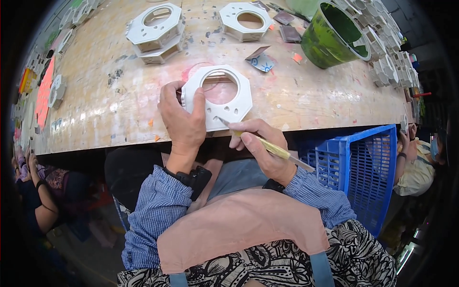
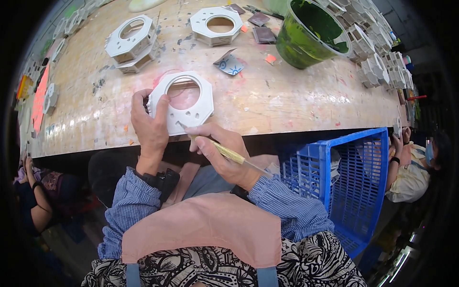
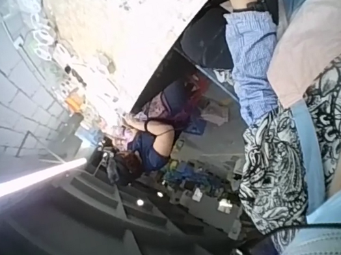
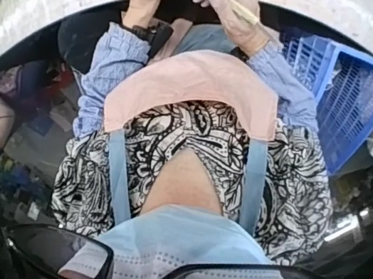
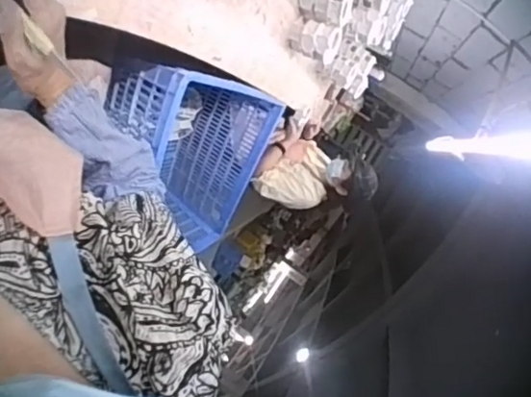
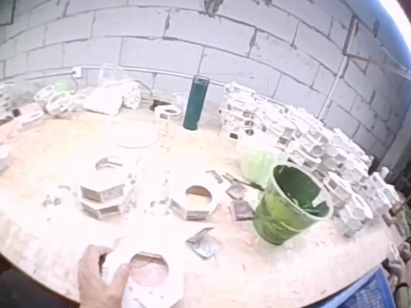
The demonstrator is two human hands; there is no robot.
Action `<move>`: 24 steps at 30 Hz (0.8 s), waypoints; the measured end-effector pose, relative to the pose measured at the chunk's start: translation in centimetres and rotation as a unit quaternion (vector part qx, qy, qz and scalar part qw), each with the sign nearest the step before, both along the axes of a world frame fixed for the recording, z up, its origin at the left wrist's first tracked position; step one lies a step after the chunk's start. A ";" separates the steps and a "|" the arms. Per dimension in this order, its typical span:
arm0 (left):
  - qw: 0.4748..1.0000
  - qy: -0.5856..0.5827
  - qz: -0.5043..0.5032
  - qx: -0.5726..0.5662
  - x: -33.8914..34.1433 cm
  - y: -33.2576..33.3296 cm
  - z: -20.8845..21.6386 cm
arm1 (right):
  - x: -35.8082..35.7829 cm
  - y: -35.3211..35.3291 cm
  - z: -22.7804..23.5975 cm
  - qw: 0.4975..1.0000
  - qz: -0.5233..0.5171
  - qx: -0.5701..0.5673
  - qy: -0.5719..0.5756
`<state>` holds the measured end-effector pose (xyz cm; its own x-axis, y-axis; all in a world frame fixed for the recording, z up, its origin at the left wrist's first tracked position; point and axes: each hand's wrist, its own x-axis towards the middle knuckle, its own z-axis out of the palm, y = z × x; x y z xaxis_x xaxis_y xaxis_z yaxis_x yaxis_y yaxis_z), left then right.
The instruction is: Sanding and cleaning small white plastic octagonal manufacturing parts.
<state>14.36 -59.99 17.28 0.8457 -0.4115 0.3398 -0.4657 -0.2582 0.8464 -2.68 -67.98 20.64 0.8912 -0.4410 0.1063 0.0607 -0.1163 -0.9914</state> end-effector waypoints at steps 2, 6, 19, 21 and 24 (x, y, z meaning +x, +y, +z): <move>1.000 0.000 0.001 -0.002 0.0 0.1 0.0 | 0.0 -0.1 -0.1 0.999 -0.034 -0.015 -0.016; 1.000 0.002 0.002 0.003 0.0 0.2 0.1 | -0.6 -0.8 0.1 1.000 0.010 -0.014 0.013; 1.000 -0.003 0.001 0.005 -0.1 0.1 0.1 | -0.9 -1.0 -0.3 0.993 0.104 0.050 0.035; 1.000 -0.005 -0.002 0.001 0.0 0.0 0.1 | -1.1 -0.7 0.0 0.995 0.078 0.065 0.021; 1.000 -0.011 0.002 0.000 0.0 0.3 0.1 | -1.3 -1.6 -0.2 0.997 0.041 0.064 -0.006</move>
